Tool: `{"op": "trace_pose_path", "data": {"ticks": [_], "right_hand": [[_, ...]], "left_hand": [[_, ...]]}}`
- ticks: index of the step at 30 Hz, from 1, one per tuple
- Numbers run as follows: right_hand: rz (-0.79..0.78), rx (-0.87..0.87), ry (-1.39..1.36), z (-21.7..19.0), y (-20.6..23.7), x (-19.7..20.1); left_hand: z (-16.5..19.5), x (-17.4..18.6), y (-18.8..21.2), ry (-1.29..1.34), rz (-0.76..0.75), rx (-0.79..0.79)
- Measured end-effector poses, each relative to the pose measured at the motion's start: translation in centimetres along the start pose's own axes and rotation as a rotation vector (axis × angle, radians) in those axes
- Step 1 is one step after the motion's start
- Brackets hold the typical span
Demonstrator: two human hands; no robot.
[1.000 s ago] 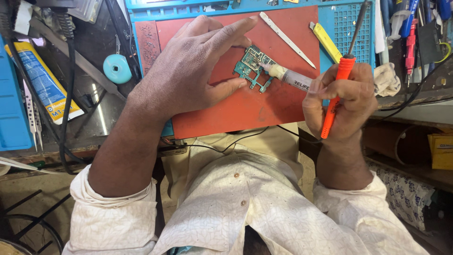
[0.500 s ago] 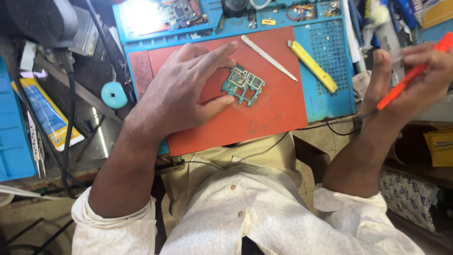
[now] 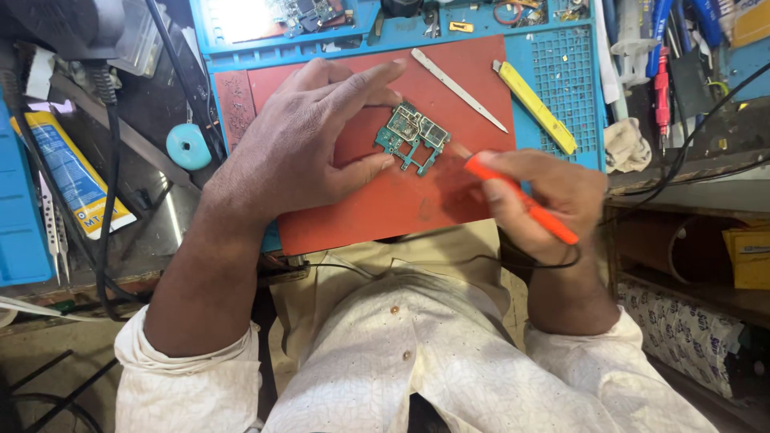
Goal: The person uses a soldering iron to apply heat to multiple points on a small green circuit board. They hold the board steady with the left hand while moving the soldering iron with the right hand across various solder joints.
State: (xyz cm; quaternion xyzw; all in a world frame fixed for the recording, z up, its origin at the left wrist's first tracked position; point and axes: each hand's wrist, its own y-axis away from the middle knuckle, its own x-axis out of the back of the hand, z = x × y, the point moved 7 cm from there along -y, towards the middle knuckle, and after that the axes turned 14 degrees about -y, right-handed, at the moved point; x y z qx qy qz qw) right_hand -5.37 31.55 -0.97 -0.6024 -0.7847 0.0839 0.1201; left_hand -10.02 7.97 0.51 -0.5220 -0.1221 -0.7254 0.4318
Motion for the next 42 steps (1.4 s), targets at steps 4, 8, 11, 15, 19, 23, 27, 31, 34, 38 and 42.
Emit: {"op": "trace_pose_path", "data": {"ticks": [4,8,11,15,19,23,27,31,34,38,42], "right_hand": [[-0.070,0.057,0.259,-1.3,-0.6,-2.1],[-0.061,0.119,0.284,-1.6,-0.8,-3.0],[-0.062,0.146,0.293,-1.4,-0.3,-3.6],[-0.055,0.125,0.323,-1.1,-0.2,-3.8],[-0.073,0.152,0.341,-1.9,-0.4,-4.1],[-0.039,0.192,0.268,-2.9,-0.4,-3.9],[-0.057,0.148,0.305,-2.3,-0.5,-3.9],[-0.082,0.199,0.329,-1.7,-0.5,-4.2],[-0.076,0.205,0.314,-1.3,-0.5,-4.3],[-0.093,0.180,0.324,-1.2,-0.4,-4.5],[-0.080,0.198,0.309,-1.4,-0.4,-4.5]], "left_hand": [[0.1,0.1,0.6,0.005,0.021,-0.038],[0.0,0.0,1.0,0.002,0.040,-0.049],[-0.1,0.0,1.3,0.005,0.046,-0.052],[-0.1,-0.1,1.7,0.005,0.056,-0.057],[-0.1,-0.1,1.8,-0.007,0.050,-0.050],[-0.1,0.0,2.0,0.004,0.053,-0.051],[-0.1,0.0,2.1,0.008,0.034,-0.036],[-0.1,0.2,2.2,0.020,0.049,-0.056],[-0.3,0.0,2.3,0.009,0.039,-0.048],[-0.3,0.0,2.5,0.007,0.037,-0.043],[-0.4,0.4,2.7,0.018,0.041,-0.043]]}}
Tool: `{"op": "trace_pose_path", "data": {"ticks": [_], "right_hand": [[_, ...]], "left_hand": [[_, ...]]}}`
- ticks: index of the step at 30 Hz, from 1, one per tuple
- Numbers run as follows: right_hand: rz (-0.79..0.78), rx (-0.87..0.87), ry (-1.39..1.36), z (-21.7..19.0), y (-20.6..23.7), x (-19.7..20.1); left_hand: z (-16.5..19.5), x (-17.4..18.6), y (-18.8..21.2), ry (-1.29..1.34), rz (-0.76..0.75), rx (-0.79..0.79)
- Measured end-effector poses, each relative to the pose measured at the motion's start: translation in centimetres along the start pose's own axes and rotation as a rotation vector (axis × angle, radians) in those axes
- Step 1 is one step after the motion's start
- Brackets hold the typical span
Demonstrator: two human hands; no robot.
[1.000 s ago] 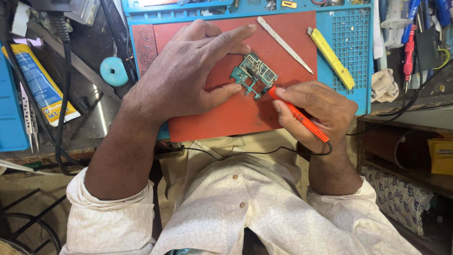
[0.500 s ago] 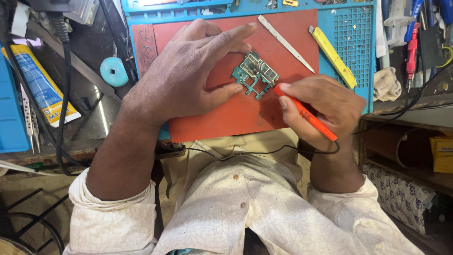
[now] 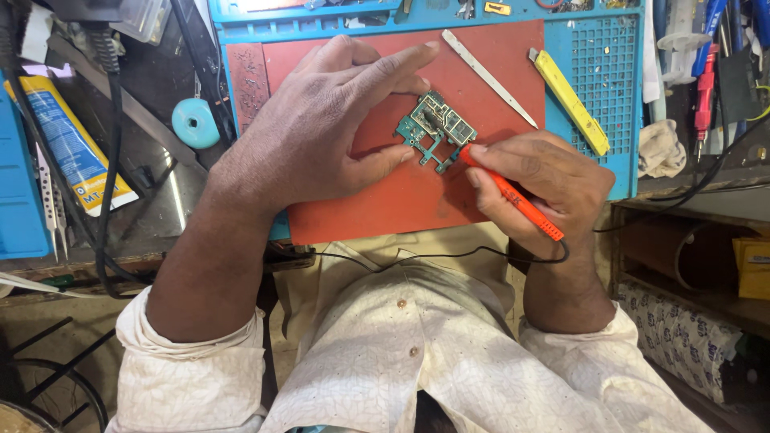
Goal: The person uses a soldering iron to apply heat to multiple points on a small green circuit board. They hold the board steady with the left hand while moving the soldering iron with the right hand across various solder joints.
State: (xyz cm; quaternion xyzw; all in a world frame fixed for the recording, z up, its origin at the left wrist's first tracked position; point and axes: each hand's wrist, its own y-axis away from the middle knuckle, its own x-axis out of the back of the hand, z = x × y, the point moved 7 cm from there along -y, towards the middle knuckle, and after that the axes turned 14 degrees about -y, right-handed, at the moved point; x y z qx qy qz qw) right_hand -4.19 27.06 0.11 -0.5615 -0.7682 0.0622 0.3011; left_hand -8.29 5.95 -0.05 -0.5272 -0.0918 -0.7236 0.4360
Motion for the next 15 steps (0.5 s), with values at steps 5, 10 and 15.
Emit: {"op": "trace_pose_path", "data": {"ticks": [5,10,15], "right_hand": [[0.002,-0.005,-0.031,0.09,0.09,-0.14],[-0.016,-0.015,-0.030,0.04,0.18,-0.39],[0.003,-0.077,-0.106,0.17,0.19,-0.33]], "left_hand": [[0.04,0.01,0.13,-0.006,-0.003,-0.004],[0.19,0.00,0.39,-0.014,-0.001,-0.010],[0.21,0.13,0.63,-0.008,-0.008,-0.001]]}}
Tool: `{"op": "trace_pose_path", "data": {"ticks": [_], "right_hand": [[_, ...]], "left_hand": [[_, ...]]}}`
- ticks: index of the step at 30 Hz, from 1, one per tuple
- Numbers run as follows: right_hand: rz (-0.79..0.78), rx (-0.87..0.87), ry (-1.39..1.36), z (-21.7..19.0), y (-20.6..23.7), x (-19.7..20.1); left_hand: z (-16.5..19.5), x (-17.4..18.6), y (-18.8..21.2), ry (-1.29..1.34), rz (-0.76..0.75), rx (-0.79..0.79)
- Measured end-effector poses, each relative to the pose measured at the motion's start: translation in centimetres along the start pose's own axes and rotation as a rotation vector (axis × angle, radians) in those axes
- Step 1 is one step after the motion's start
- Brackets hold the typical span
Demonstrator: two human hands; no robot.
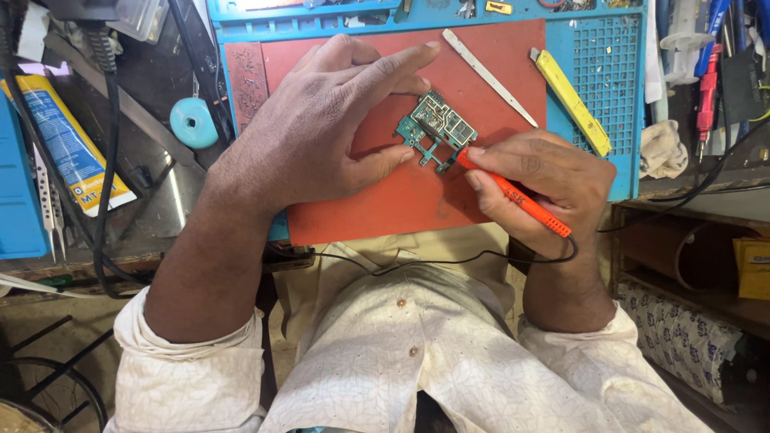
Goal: The person uses a soldering iron to apply heat to multiple points on a small green circuit board. They hold the board steady with the left hand while moving the soldering iron with the right hand across various solder joints.
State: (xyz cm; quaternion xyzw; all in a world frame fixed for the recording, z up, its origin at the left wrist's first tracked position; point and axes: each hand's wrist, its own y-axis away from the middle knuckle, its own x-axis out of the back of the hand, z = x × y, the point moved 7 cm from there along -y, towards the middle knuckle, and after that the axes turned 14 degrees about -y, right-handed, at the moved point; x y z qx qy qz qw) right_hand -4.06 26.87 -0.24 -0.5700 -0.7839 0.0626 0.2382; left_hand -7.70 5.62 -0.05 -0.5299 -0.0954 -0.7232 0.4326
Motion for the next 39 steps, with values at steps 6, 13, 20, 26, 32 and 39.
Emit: {"op": "trace_pose_path", "data": {"ticks": [6,13,20,26,32,39], "right_hand": [[-0.011,-0.085,-0.045,0.3,-0.1,0.2],[-0.009,-0.124,-0.067,0.3,0.0,0.1],[0.005,-0.140,-0.077,0.2,0.2,-0.1],[-0.008,-0.064,-0.024,-0.2,0.2,-0.5],[0.018,-0.026,-0.031,-0.7,0.5,-0.5],[0.024,-0.007,0.013,-1.0,0.5,-0.7]], "left_hand": [[0.1,0.2,0.3,0.011,-0.004,0.009],[0.2,0.4,0.5,0.013,-0.007,0.005],[0.2,0.5,0.6,0.004,-0.007,0.014],[0.2,0.6,0.8,-0.001,-0.012,0.019],[0.2,0.8,1.1,-0.002,-0.014,0.017],[0.4,0.8,1.1,-0.017,-0.012,0.020]]}}
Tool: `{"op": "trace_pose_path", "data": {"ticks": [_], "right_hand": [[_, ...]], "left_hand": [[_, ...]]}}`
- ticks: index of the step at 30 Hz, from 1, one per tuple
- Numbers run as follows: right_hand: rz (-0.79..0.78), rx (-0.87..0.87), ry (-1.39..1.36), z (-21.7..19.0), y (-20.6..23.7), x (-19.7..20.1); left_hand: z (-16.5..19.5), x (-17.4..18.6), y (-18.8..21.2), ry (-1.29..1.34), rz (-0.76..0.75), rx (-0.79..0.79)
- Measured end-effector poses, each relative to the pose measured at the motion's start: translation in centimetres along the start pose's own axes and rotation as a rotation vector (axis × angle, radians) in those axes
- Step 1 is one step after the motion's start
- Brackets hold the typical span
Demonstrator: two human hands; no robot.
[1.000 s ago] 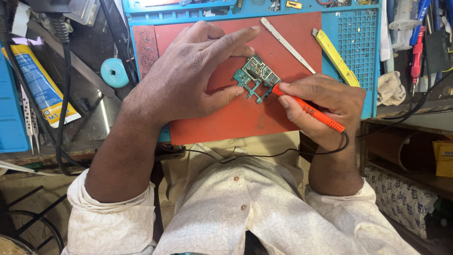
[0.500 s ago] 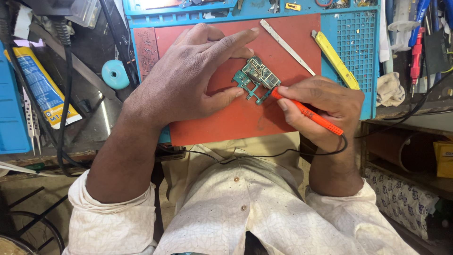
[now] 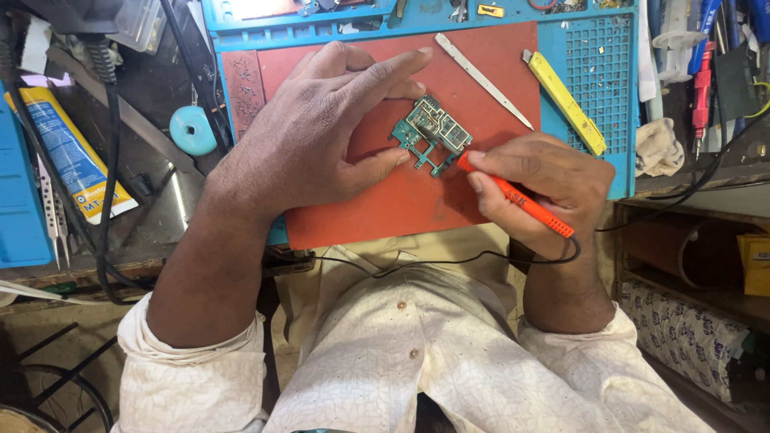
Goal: The person uses a soldering iron to apply heat to multiple points on a small green circuit board. They hold the board steady with the left hand while moving the soldering iron with the right hand across various solder joints.
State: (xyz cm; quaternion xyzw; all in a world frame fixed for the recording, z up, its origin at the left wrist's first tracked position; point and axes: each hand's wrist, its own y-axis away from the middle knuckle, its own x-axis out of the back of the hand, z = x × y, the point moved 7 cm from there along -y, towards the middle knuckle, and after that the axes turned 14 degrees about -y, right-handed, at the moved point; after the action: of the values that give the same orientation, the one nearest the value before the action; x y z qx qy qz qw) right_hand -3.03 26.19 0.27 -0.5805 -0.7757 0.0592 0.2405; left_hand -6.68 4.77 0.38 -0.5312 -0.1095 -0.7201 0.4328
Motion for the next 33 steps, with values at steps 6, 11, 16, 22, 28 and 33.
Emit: {"op": "trace_pose_path", "data": {"ticks": [6,11,16,22,28,33], "right_hand": [[-0.008,0.032,-0.004,-0.3,0.0,-0.2],[-0.042,0.076,0.046,-0.7,0.1,-0.6],[-0.012,0.037,0.029,-0.8,-0.1,-0.6],[-0.010,0.034,-0.004,-1.1,-0.7,-0.9],[-0.009,0.049,0.021,-1.1,-1.1,-1.3],[0.001,0.036,-0.011,-0.9,-1.0,-1.2]], "left_hand": [[0.1,0.2,0.0,0.017,-0.003,0.005],[0.0,0.2,0.1,0.019,-0.003,0.005],[0.2,0.5,0.0,0.034,-0.023,0.020],[0.3,1.1,-0.3,0.047,-0.041,0.048],[0.1,1.3,-0.4,0.023,-0.041,0.037],[0.0,1.2,-0.3,0.004,-0.036,0.023]]}}
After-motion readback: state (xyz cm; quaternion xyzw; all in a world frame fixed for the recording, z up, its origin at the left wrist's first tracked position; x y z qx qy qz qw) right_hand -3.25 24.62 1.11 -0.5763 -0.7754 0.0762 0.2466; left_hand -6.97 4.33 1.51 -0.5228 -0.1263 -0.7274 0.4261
